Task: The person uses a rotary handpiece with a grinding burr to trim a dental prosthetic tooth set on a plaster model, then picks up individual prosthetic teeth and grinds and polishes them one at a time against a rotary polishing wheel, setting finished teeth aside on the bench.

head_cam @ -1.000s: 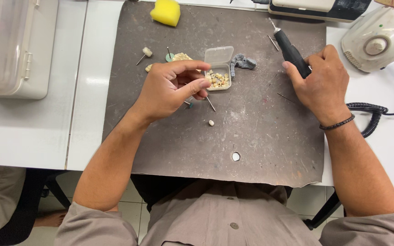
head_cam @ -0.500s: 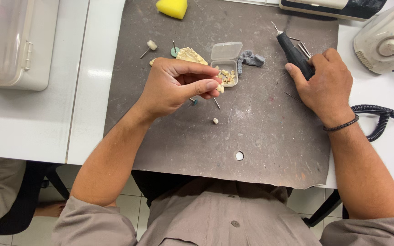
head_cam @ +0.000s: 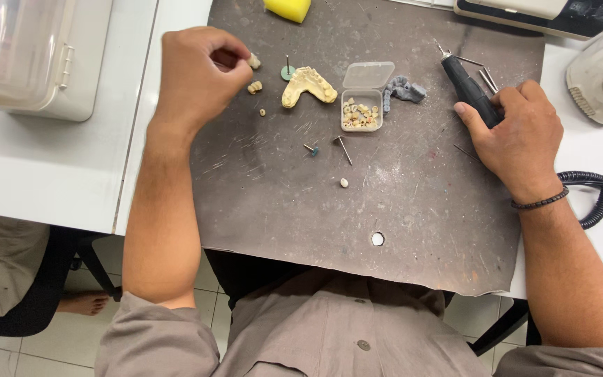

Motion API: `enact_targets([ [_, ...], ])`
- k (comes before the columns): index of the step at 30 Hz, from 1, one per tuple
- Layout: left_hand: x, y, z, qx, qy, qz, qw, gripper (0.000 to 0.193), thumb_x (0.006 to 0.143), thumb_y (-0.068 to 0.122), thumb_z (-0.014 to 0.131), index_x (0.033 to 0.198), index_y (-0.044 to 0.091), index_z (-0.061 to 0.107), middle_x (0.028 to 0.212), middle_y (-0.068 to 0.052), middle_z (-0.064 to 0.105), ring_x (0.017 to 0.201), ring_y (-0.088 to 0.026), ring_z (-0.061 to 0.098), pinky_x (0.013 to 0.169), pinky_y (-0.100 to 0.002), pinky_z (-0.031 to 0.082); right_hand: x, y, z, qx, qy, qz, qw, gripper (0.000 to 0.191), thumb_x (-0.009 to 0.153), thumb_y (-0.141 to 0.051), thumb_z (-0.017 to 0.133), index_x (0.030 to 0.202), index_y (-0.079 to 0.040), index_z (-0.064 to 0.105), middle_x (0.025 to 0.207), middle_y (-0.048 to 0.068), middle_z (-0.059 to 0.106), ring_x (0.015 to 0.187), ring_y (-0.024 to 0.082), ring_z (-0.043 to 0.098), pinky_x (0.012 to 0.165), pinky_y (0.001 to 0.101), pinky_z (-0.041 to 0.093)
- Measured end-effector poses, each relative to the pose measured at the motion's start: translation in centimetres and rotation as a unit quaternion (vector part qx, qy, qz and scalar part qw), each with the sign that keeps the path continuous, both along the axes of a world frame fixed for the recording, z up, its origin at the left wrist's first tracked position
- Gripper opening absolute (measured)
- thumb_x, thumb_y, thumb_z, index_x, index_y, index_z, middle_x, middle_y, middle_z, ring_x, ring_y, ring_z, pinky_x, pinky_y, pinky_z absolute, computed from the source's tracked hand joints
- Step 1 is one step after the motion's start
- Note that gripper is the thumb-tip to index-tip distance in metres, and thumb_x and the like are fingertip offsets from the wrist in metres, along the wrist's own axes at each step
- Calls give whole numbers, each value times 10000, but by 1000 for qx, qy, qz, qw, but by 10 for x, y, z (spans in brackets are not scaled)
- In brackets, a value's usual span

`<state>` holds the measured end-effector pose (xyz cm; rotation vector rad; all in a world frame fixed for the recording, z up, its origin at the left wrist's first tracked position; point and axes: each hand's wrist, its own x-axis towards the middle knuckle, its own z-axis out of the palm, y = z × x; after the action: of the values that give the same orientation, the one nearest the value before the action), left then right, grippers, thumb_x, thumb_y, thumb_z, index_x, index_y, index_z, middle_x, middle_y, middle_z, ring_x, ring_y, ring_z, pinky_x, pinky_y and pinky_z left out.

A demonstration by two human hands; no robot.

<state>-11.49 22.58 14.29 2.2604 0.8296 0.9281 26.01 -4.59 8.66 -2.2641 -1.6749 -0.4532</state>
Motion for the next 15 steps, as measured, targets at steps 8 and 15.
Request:
enact_targets([
  [8,-4,5,-10,-55,109,-65,990,123,843,102,788,960,94,826,880,-73,789,756,-157,758,690,-284,594,2,1,-1,0,-1,1,1000,450,991,-418,886,880,-27,695,905,92,590,819,275,610,746,409,490],
  [15,-4,10,-15,62,125,25,990,84,915,117,790,970,61,820,881,-80,777,785,-165,758,730,-287,604,4,2,0,-11,2,6,1000,463,989,-427,888,883,-21,691,887,84,597,781,241,599,695,381,476],
])
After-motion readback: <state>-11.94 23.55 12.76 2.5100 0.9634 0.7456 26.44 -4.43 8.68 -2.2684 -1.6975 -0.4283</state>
